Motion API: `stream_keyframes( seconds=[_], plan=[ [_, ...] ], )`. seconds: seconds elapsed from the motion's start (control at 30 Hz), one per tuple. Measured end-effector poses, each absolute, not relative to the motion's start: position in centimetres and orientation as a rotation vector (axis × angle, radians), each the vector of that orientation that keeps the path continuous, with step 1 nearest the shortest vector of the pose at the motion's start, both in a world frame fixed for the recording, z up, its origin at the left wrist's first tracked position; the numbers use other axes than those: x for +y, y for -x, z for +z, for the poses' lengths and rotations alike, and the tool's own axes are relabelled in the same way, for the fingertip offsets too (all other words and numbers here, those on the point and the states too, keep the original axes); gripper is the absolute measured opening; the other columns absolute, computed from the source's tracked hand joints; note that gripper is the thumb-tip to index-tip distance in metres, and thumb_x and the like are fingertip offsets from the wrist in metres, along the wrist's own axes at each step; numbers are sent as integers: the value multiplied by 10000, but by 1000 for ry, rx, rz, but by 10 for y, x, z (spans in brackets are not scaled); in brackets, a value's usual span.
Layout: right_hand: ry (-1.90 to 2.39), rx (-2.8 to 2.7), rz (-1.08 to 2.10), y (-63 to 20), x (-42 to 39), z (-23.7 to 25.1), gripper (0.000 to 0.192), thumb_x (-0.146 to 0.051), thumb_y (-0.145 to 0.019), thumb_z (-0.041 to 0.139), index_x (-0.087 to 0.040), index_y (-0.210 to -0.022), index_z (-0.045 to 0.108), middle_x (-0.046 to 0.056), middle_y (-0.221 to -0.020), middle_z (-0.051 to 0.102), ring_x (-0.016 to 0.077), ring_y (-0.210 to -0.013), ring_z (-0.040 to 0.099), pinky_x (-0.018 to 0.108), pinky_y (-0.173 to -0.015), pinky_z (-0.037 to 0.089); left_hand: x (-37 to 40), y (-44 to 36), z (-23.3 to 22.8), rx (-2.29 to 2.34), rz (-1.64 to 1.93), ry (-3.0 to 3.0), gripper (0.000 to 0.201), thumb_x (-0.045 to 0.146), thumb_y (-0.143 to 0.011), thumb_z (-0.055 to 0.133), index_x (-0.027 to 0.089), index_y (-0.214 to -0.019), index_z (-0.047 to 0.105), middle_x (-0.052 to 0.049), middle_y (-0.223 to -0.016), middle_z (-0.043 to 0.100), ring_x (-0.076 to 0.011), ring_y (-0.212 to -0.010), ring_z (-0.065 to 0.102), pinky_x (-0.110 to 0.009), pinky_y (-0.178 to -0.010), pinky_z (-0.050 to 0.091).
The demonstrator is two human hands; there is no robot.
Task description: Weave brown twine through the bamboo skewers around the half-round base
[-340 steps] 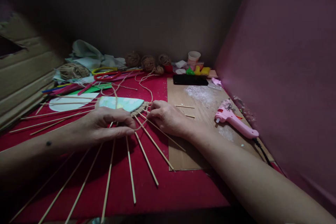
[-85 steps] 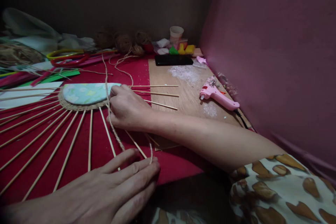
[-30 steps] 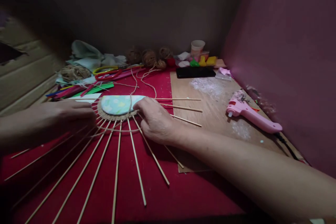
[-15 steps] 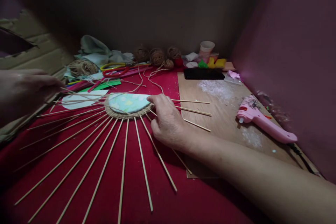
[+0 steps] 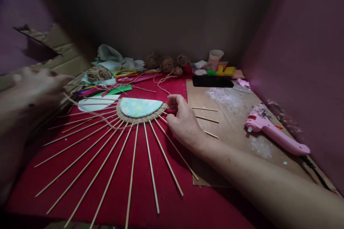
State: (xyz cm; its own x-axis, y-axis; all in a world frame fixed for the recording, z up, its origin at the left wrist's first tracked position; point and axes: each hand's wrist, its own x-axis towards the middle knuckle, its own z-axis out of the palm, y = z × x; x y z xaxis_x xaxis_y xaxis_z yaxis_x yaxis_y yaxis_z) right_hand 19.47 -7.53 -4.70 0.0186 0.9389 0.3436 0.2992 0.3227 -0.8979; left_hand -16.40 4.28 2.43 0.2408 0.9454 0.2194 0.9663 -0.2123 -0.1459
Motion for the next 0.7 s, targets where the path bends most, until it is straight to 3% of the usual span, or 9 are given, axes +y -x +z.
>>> stream_keyframes(
  seconds=[0.03,0.1,0.17,0.3,0.4,0.57,0.7],
  plan=[
    [1172,-1495,757,-195,-75,-47,395,11,-640,405,-166,-982,494,52,-931,558,148,-859,558,346,-840,484,38,152,24,-1836,-34,2142,427,336,-865,387,87,-1129,612,-208,-1101,531,-451,-1118,330,-628,-841,305],
    [1171,-1506,740,-196,-75,-46,381,18,-646,401,-166,-962,509,49,-922,573,145,-862,564,343,-851,477,27,128,27,-1727,57,2239,392,202,-837,392,99,-1150,605,-150,-1095,569,-303,-1012,468,-473,-887,367],
    [1188,-1550,674,-195,-77,-45,371,26,-653,403,-159,-949,529,60,-937,592,153,-887,570,351,-871,467,14,108,30,-1543,-41,2413,391,106,-804,381,130,-1105,629,-94,-1109,581,-232,-1009,480,-379,-910,373],
    [1236,-1678,509,-194,-80,-44,388,29,-663,426,-141,-987,556,78,-952,621,187,-918,577,390,-886,457,-12,85,36,-1440,-412,2304,347,120,-853,349,92,-1037,643,-135,-1172,536,-254,-1103,419,-419,-974,318],
    [1265,-1760,468,-194,-81,-44,398,26,-673,427,-132,-1014,557,87,-950,626,208,-912,577,415,-868,465,-25,71,33,-1453,-623,2611,256,191,-873,418,128,-964,649,-93,-1061,579,-200,-1000,484,-337,-889,383],
    [1301,-1822,461,-193,-81,-45,402,23,-687,429,-123,-1040,552,101,-947,613,217,-915,574,414,-858,471,-34,44,11,-1174,-238,3232,236,424,-817,592,198,-790,653,-24,-853,589,-179,-861,506,-300,-779,381],
    [1294,-1883,416,-192,-82,-45,420,19,-697,432,-97,-1085,543,114,-951,609,218,-924,566,402,-865,468,-32,38,-7,-1069,-183,3198,257,361,-864,527,168,-707,591,-42,-796,548,-177,-778,468,-293,-696,346]
  ],
)
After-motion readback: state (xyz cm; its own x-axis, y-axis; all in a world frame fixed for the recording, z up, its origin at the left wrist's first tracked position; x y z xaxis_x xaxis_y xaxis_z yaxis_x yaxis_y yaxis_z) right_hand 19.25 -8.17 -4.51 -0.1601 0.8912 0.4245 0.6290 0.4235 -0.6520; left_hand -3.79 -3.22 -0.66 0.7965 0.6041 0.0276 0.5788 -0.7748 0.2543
